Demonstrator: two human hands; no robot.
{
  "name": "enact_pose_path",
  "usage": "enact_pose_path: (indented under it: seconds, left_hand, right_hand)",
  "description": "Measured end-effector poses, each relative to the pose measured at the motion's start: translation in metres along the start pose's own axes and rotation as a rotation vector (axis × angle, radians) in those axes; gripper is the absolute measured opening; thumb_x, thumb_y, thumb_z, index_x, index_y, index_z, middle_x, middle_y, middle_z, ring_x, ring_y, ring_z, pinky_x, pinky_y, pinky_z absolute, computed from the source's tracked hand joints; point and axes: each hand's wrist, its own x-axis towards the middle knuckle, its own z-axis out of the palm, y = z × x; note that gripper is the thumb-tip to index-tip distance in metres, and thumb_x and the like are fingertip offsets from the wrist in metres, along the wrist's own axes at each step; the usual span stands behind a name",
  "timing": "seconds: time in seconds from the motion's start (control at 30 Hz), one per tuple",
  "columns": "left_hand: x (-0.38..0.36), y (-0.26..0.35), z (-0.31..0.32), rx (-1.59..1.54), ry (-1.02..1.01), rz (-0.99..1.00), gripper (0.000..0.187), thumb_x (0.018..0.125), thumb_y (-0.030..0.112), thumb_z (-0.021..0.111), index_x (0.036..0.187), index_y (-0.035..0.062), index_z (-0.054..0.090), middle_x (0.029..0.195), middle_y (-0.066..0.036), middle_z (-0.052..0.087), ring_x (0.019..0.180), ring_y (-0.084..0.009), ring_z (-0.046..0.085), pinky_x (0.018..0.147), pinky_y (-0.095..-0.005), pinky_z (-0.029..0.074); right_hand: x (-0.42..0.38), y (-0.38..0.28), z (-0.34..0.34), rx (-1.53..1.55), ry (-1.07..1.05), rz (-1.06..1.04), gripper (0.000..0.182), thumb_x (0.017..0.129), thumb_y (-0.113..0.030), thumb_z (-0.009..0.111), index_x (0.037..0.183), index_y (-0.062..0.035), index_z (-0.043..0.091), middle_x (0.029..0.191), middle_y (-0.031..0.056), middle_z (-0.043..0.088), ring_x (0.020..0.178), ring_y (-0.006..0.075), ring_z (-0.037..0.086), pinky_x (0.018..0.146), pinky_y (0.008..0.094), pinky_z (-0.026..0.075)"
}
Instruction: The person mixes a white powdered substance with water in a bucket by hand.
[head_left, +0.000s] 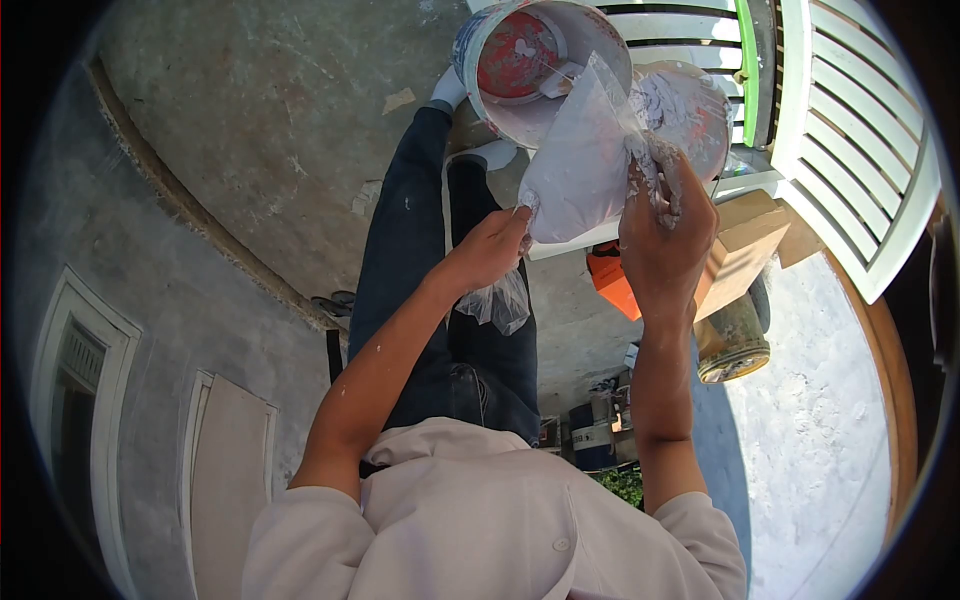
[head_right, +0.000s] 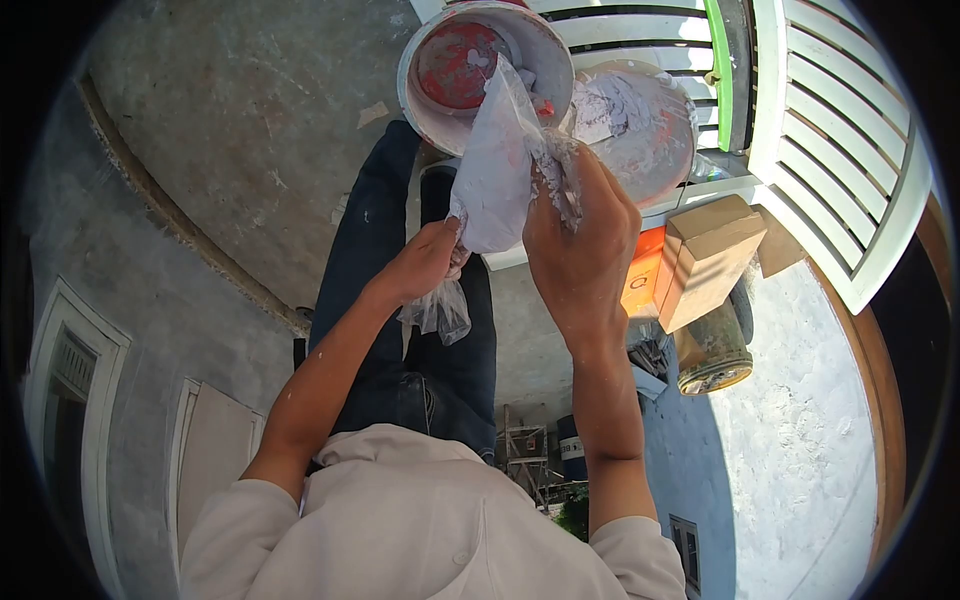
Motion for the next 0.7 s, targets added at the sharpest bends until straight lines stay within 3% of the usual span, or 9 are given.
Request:
enact_pose_path:
  seconds: [0.03,0.13,0.23,0.43,0.53,0.7]
  left_hand:
    - [0.0002,-0.0008,-0.0011,-0.020,-0.009,-0.010,0.045,0.105,0.033,0.025,0.073,0.0059,0.043,0.065,0.001,0.037,0.054,-0.0089,0.031,0.051,-0.0270,0.032]
    - [0.0007,-0.0025,-0.0047,-0.055,-0.024,-0.026,0.046,0.104,0.035,0.031,0.073,0.0041,0.045,0.067,0.001,0.040,0.057,-0.0091,0.035,0.054,-0.0270,0.035]
    - [0.0004,-0.0021,-0.0050,-0.045,-0.021,-0.025,0.046,0.104,0.035,0.031,0.073,0.0042,0.045,0.067,0.001,0.040,0.057,-0.0089,0.035,0.054,-0.0271,0.035]
    - [0.0015,-0.0020,-0.0056,-0.063,-0.024,-0.033,0.046,0.104,0.035,0.031,0.073,0.0044,0.045,0.066,0.001,0.040,0.056,-0.0088,0.035,0.053,-0.0272,0.035]
    - [0.0012,0.0012,-0.0050,-0.065,-0.021,-0.037,0.046,0.104,0.035,0.031,0.073,0.0043,0.045,0.066,0.001,0.040,0.057,-0.0090,0.035,0.053,-0.0274,0.035]
    - [0.0054,-0.0013,-0.0040,-0.020,-0.012,-0.033,0.047,0.104,0.036,0.031,0.073,0.0040,0.045,0.067,0.002,0.039,0.059,-0.0098,0.035,0.056,-0.0283,0.035]
  right_hand:
    - [0.0002,0.0005,0.0012,0.028,0.022,-0.009,0.018,0.078,0.005,0.058,0.095,0.0056,0.060,0.082,0.0194,0.063,0.070,0.0315,0.063,0.065,0.0332,0.048]
    - [0.0002,0.0002,0.0011,0.017,0.020,-0.018,0.018,0.078,0.005,0.058,0.096,0.0057,0.060,0.082,0.0194,0.063,0.071,0.0305,0.064,0.065,0.0329,0.048]
    - [0.0012,-0.0019,-0.0014,-0.048,-0.030,-0.017,0.026,0.082,0.007,0.055,0.108,0.0114,0.059,0.092,0.0154,0.067,0.079,0.0125,0.062,0.067,0.0250,0.051]
    - [0.0032,-0.0043,-0.0007,-0.068,-0.031,-0.017,0.027,0.083,0.006,0.055,0.109,0.0111,0.059,0.093,0.0163,0.067,0.080,0.0142,0.064,0.069,0.0261,0.052]
    - [0.0051,-0.0063,0.0031,0.014,0.046,-0.030,0.018,0.079,0.005,0.059,0.096,0.0056,0.061,0.083,0.0192,0.064,0.073,0.0314,0.065,0.066,0.0333,0.049]
    - [0.0070,-0.0041,0.0019,0.017,0.075,-0.054,0.018,0.078,0.005,0.059,0.096,0.0059,0.062,0.084,0.0193,0.064,0.073,0.0294,0.065,0.066,0.0332,0.049]
